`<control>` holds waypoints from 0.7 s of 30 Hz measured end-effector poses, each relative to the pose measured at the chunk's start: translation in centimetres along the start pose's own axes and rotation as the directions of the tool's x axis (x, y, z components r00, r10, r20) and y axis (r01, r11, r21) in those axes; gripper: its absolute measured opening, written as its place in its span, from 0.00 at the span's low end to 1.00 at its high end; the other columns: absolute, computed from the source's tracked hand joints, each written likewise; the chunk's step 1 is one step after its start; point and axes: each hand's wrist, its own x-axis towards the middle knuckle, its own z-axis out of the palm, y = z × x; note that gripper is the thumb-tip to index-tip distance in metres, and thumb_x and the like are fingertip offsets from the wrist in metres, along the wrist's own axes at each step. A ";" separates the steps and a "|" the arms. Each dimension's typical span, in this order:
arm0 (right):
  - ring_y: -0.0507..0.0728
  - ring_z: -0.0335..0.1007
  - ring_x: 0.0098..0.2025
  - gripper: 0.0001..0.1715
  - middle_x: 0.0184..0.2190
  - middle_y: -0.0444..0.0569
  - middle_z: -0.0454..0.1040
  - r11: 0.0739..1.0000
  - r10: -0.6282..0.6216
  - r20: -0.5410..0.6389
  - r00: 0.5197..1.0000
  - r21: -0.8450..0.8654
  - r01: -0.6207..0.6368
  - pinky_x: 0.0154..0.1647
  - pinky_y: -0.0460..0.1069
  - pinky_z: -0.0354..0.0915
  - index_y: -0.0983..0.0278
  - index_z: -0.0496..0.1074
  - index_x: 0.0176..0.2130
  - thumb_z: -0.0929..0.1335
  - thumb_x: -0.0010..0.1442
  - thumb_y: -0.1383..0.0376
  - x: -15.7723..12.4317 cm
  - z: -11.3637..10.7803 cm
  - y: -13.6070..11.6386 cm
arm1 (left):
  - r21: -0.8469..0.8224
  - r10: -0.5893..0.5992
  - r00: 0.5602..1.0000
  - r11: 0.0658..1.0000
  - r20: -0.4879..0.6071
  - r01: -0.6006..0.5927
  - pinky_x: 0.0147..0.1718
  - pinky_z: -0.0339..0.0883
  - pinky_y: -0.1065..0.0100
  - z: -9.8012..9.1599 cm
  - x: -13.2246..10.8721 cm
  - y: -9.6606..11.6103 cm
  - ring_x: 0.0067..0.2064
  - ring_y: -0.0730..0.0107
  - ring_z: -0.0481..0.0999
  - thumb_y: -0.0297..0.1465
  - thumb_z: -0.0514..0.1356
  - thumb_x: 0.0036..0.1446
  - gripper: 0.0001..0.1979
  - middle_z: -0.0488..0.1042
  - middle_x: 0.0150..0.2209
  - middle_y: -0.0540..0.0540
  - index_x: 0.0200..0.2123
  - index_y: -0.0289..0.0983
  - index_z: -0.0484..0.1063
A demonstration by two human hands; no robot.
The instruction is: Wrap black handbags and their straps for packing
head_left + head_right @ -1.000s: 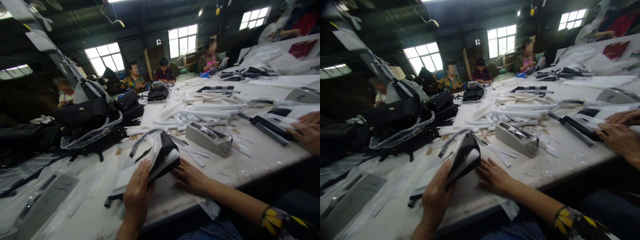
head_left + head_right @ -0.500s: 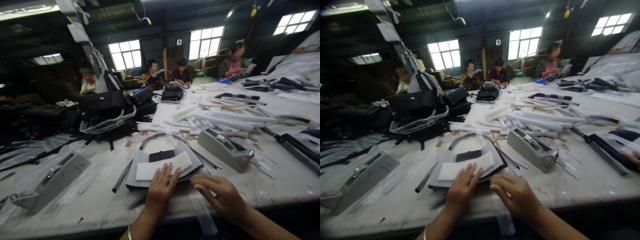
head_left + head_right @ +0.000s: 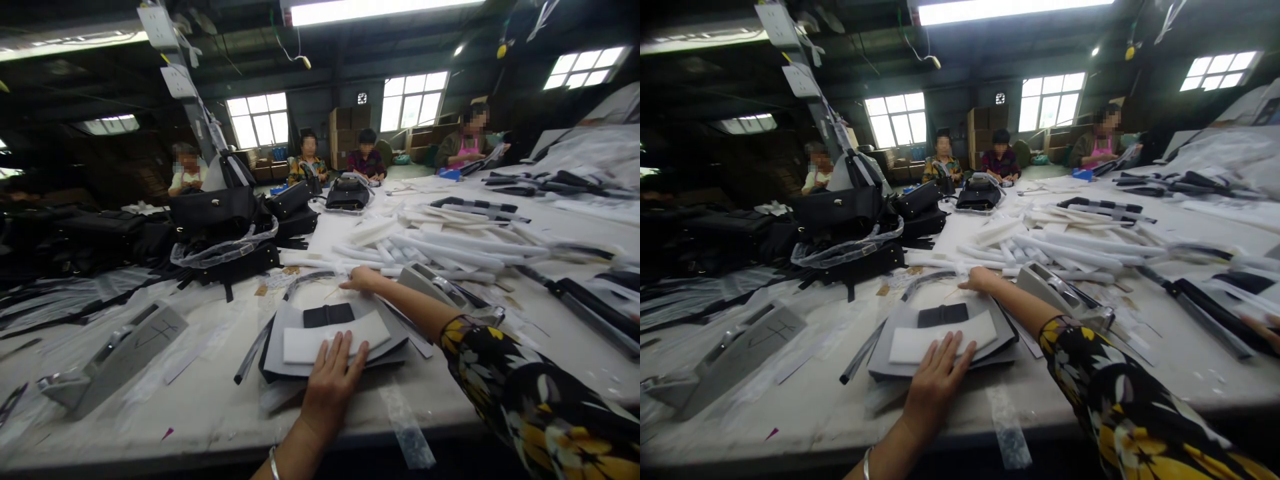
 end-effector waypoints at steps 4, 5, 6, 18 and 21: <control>0.58 0.73 0.46 0.18 0.49 0.51 0.73 0.999 0.015 0.010 1.000 0.040 -0.015 0.46 0.57 0.73 0.66 0.71 0.51 0.68 0.66 0.58 0.6 0.4 0.1 | -0.006 0.007 1.000 1.000 0.012 -0.007 0.56 0.72 0.55 0.0 -0.3 -0.5 0.63 0.58 0.68 0.26 0.47 0.69 0.24 0.68 0.63 0.42 0.67 0.44 0.57; 0.58 0.74 0.45 0.17 0.48 0.50 0.74 0.998 0.005 0.006 1.000 0.061 -0.005 0.46 0.56 0.73 0.66 0.72 0.50 0.68 0.66 0.58 0.5 0.4 0.2 | -0.007 0.007 1.000 1.000 0.012 -0.007 0.56 0.71 0.55 0.1 -0.4 -0.6 0.63 0.58 0.68 0.26 0.46 0.70 0.24 0.68 0.63 0.42 0.67 0.44 0.57; 0.59 0.74 0.45 0.17 0.46 0.50 0.75 0.996 -0.013 -0.004 1.000 0.086 0.013 0.45 0.56 0.73 0.67 0.72 0.48 0.68 0.66 0.58 0.2 0.2 0.5 | -0.007 0.007 1.000 1.000 0.011 -0.006 0.56 0.71 0.55 0.2 -0.5 -0.7 0.63 0.58 0.68 0.26 0.46 0.70 0.24 0.68 0.63 0.42 0.67 0.44 0.57; 0.61 0.78 0.46 0.15 0.43 0.48 0.82 0.848 -0.462 -0.163 0.872 0.207 0.488 0.52 0.53 0.70 0.58 0.81 0.46 0.67 0.64 0.60 -13.1 -0.9 2.4 | -0.046 -0.017 0.999 0.999 0.041 0.019 0.57 0.70 0.53 -0.2 -0.1 -0.7 0.63 0.57 0.68 0.25 0.46 0.69 0.25 0.68 0.63 0.41 0.66 0.43 0.59; 0.59 0.76 0.53 0.19 0.50 0.51 0.80 0.765 -0.628 -0.162 0.761 0.055 0.642 0.59 0.54 0.67 0.60 0.78 0.51 0.63 0.65 0.68 -15.6 0.2 2.3 | -0.055 -0.027 0.998 0.998 0.058 0.030 0.57 0.69 0.53 -0.2 0.0 -0.7 0.63 0.57 0.68 0.25 0.47 0.69 0.25 0.68 0.63 0.41 0.66 0.43 0.59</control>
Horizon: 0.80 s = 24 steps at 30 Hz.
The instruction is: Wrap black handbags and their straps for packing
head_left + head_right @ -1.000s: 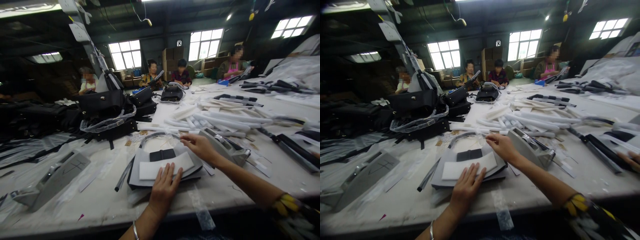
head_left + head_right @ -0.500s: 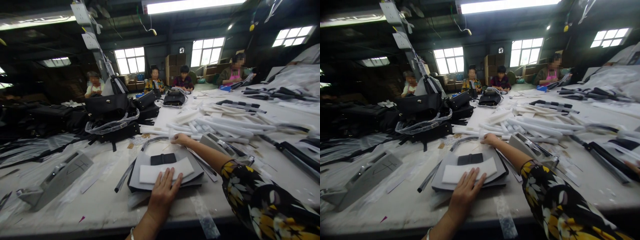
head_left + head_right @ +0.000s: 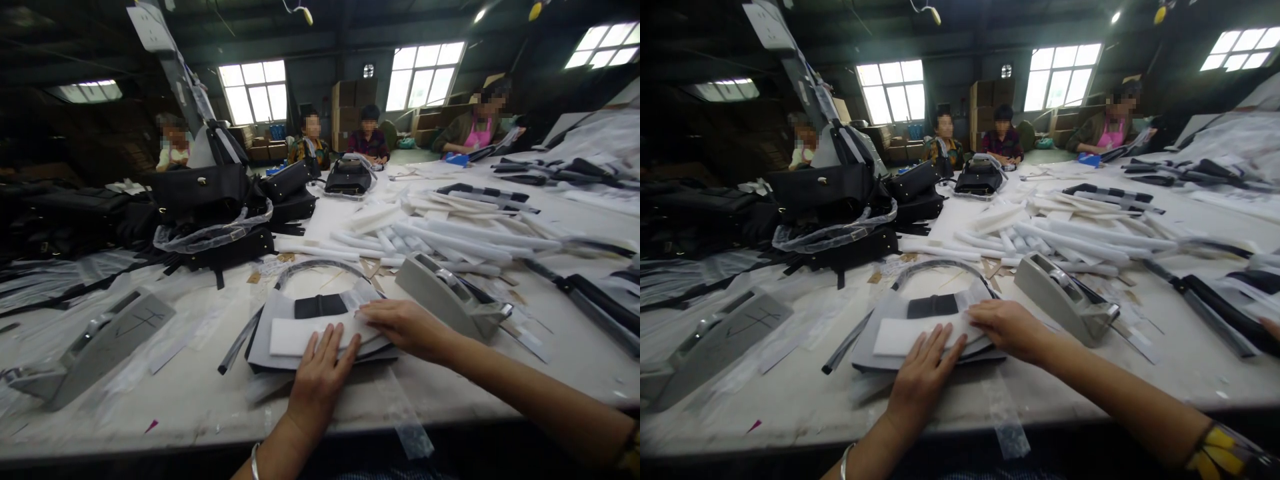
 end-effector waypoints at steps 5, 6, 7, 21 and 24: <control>0.62 0.69 0.60 0.24 0.56 0.55 0.75 0.952 -0.181 0.010 0.983 -0.248 0.178 0.65 0.60 0.63 0.64 0.72 0.57 0.62 0.65 0.72 -2.5 2.1 -1.0 | -0.009 -0.027 1.000 1.000 0.015 0.027 0.57 0.70 0.51 0.2 0.1 0.4 0.62 0.56 0.69 0.26 0.47 0.69 0.22 0.69 0.62 0.40 0.63 0.43 0.64; 0.62 0.68 0.61 0.26 0.57 0.55 0.74 0.944 -0.204 -0.015 0.979 -0.269 0.193 0.65 0.61 0.62 0.64 0.71 0.59 0.61 0.64 0.73 -3.0 2.6 -0.9 | -0.006 -0.035 0.999 0.999 0.022 0.035 0.56 0.70 0.50 0.2 0.1 0.6 0.62 0.55 0.70 0.26 0.47 0.69 0.22 0.69 0.62 0.40 0.63 0.42 0.64; 0.62 0.68 0.61 0.27 0.57 0.55 0.74 0.938 -0.224 -0.045 0.973 -0.281 0.203 0.65 0.61 0.62 0.64 0.70 0.60 0.61 0.64 0.74 -3.4 3.1 -0.9 | -0.003 -0.044 0.999 0.999 0.029 0.044 0.56 0.70 0.49 0.2 0.2 0.7 0.62 0.55 0.70 0.26 0.47 0.69 0.22 0.69 0.62 0.40 0.63 0.42 0.65; 0.57 0.75 0.54 0.17 0.47 0.52 0.81 0.900 -0.421 -0.335 0.843 -0.274 0.340 0.60 0.58 0.69 0.64 0.73 0.54 0.65 0.68 0.72 -5.1 5.5 0.5 | -0.076 -0.032 0.991 0.996 0.129 0.042 0.60 0.65 0.47 -0.8 1.1 1.1 0.65 0.55 0.65 0.28 0.48 0.70 0.24 0.62 0.65 0.54 0.67 0.46 0.56; 0.56 0.76 0.52 0.18 0.45 0.51 0.82 0.905 -0.424 -0.328 0.844 -0.183 0.383 0.60 0.58 0.69 0.63 0.72 0.55 0.64 0.67 0.73 -6.1 4.8 0.0 | -0.109 -0.061 0.985 0.991 0.159 0.078 0.60 0.63 0.45 -0.8 0.8 1.3 0.65 0.56 0.64 0.28 0.50 0.69 0.24 0.64 0.64 0.55 0.66 0.48 0.56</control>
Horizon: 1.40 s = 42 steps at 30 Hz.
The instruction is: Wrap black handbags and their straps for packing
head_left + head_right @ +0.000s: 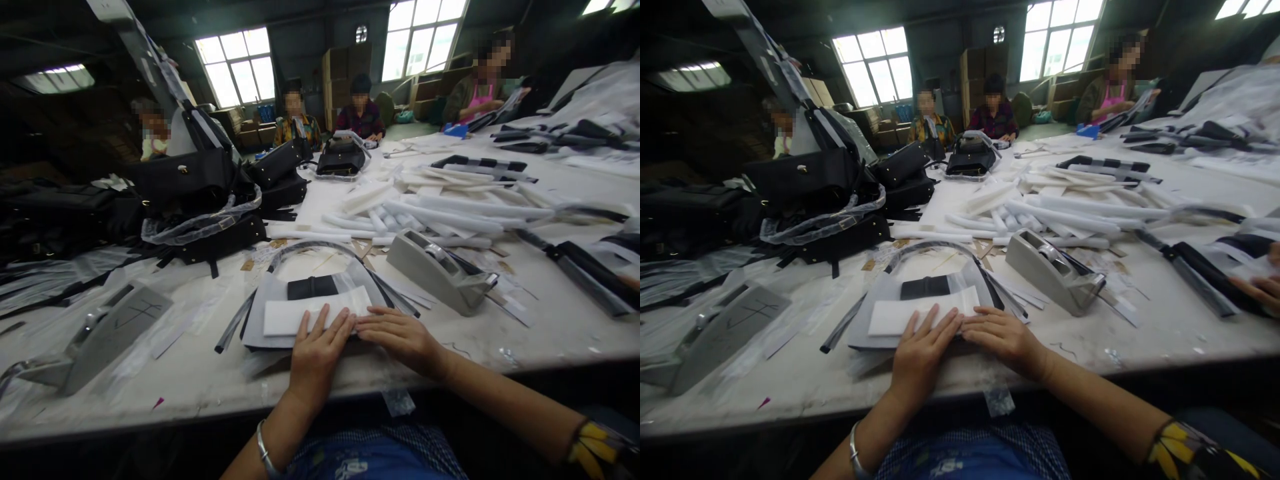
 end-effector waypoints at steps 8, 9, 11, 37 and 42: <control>0.61 0.54 0.69 0.40 0.65 0.55 0.64 0.977 0.213 0.390 0.896 -0.107 -0.186 0.69 0.63 0.55 0.66 0.57 0.67 0.60 0.58 0.80 -6.2 -3.8 -4.5 | -0.037 -0.013 0.998 0.999 0.057 0.015 0.61 0.61 0.43 -0.2 0.2 0.0 0.66 0.55 0.64 0.24 0.50 0.68 0.27 0.63 0.64 0.56 0.66 0.49 0.56; 0.62 0.50 0.70 0.41 0.66 0.55 0.61 0.977 0.213 0.455 0.864 -0.120 -0.177 0.70 0.64 0.53 0.67 0.56 0.68 0.61 0.57 0.79 -6.6 -3.6 -4.9 | -0.038 -0.010 0.998 0.999 0.055 0.012 0.61 0.61 0.43 -0.3 0.2 -0.1 0.66 0.55 0.64 0.24 0.50 0.68 0.27 0.63 0.65 0.56 0.66 0.49 0.56; 0.63 0.50 0.70 0.39 0.66 0.55 0.62 0.982 0.184 0.485 0.855 -0.121 -0.143 0.69 0.64 0.53 0.68 0.58 0.67 0.62 0.58 0.77 -6.9 -2.6 -5.3 | -0.039 -0.007 0.998 0.999 0.059 0.009 0.61 0.61 0.43 -0.2 0.1 -0.1 0.66 0.55 0.63 0.24 0.49 0.68 0.27 0.63 0.65 0.56 0.67 0.49 0.56; 0.57 0.81 0.45 0.14 0.42 0.53 0.82 0.994 0.095 0.077 0.993 -0.069 -0.090 0.49 0.52 0.77 0.68 0.75 0.47 0.61 0.69 0.72 -3.7 1.7 -8.8 | -0.117 -0.061 0.998 0.991 0.031 0.065 0.61 0.60 0.45 0.6 0.0 0.4 0.66 0.58 0.64 0.30 0.49 0.70 0.23 0.66 0.63 0.57 0.65 0.51 0.59; 0.56 0.79 0.48 0.15 0.43 0.53 0.82 0.988 0.135 0.108 0.985 -0.088 -0.126 0.52 0.51 0.75 0.68 0.75 0.48 0.61 0.69 0.72 -5.3 2.0 -9.7 | -0.125 -0.067 0.997 0.990 0.031 0.071 0.62 0.60 0.47 0.6 0.1 0.3 0.65 0.59 0.65 0.30 0.49 0.70 0.22 0.68 0.63 0.55 0.64 0.50 0.60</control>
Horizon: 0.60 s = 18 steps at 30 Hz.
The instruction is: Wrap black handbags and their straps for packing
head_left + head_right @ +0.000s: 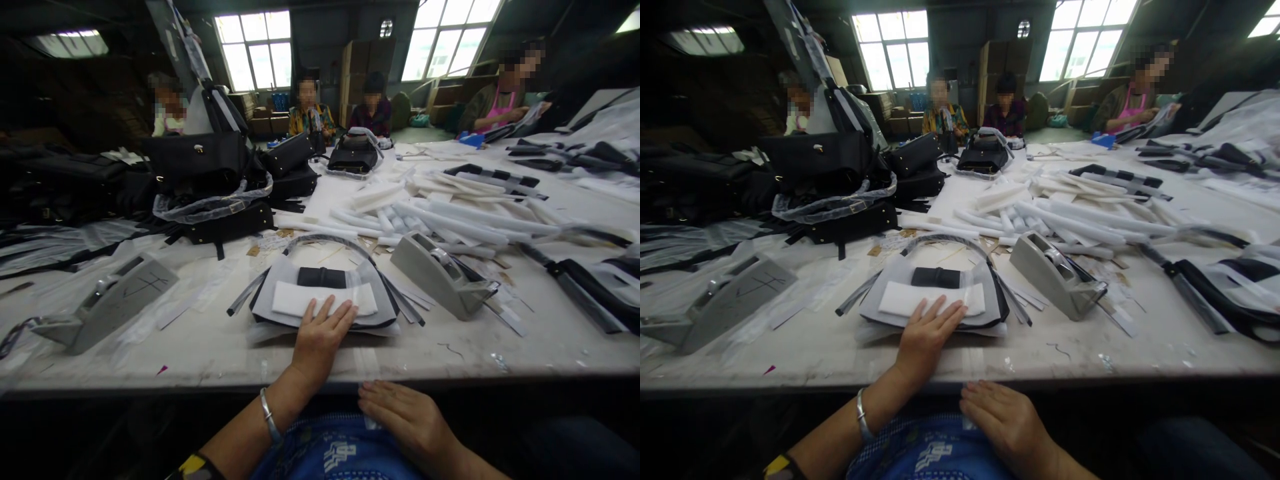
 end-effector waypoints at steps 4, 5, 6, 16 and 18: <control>0.56 0.79 0.49 0.16 0.44 0.53 0.82 1.000 0.005 -0.009 1.000 -0.011 -0.005 0.53 0.51 0.74 0.69 0.75 0.48 0.60 0.69 0.73 -0.1 0.4 -0.5 | -0.012 0.005 1.000 1.000 0.026 -0.004 0.61 0.61 0.46 -0.3 0.3 -0.1 0.65 0.59 0.65 0.28 0.50 0.69 0.22 0.68 0.63 0.53 0.64 0.49 0.61; 0.56 0.78 0.50 0.17 0.44 0.54 0.82 1.000 0.012 -0.017 1.000 -0.015 -0.013 0.54 0.51 0.74 0.69 0.75 0.48 0.60 0.69 0.73 -0.1 0.5 -0.7 | -0.014 0.005 0.999 1.000 0.032 -0.005 0.61 0.62 0.45 -0.4 0.3 -0.1 0.65 0.59 0.65 0.28 0.51 0.69 0.23 0.68 0.63 0.53 0.64 0.49 0.61; 0.56 0.78 0.50 0.18 0.44 0.54 0.82 1.000 0.021 -0.026 0.999 -0.020 -0.022 0.54 0.51 0.73 0.69 0.75 0.48 0.60 0.69 0.74 -0.1 0.6 -0.8 | -0.013 0.006 0.999 1.000 0.037 -0.005 0.61 0.62 0.45 -0.4 0.4 -0.1 0.65 0.59 0.65 0.27 0.51 0.68 0.23 0.68 0.63 0.52 0.64 0.48 0.61; 0.56 0.78 0.49 0.19 0.43 0.55 0.82 0.999 0.049 -0.042 0.998 0.004 -0.049 0.53 0.50 0.74 0.69 0.76 0.48 0.59 0.69 0.74 -0.3 0.6 -2.9 | 0.000 0.025 0.999 1.000 0.032 -0.025 0.60 0.63 0.46 -0.2 0.5 -0.4 0.64 0.58 0.66 0.27 0.53 0.67 0.22 0.70 0.62 0.50 0.63 0.47 0.63; 0.56 0.79 0.48 0.18 0.43 0.55 0.82 1.000 0.031 -0.036 0.999 0.001 -0.031 0.53 0.50 0.74 0.69 0.76 0.49 0.60 0.68 0.74 0.5 -0.5 -2.9 | -0.005 0.029 0.999 1.000 0.030 -0.029 0.60 0.63 0.45 -0.3 0.4 -0.4 0.64 0.58 0.66 0.26 0.53 0.67 0.22 0.69 0.62 0.50 0.63 0.47 0.63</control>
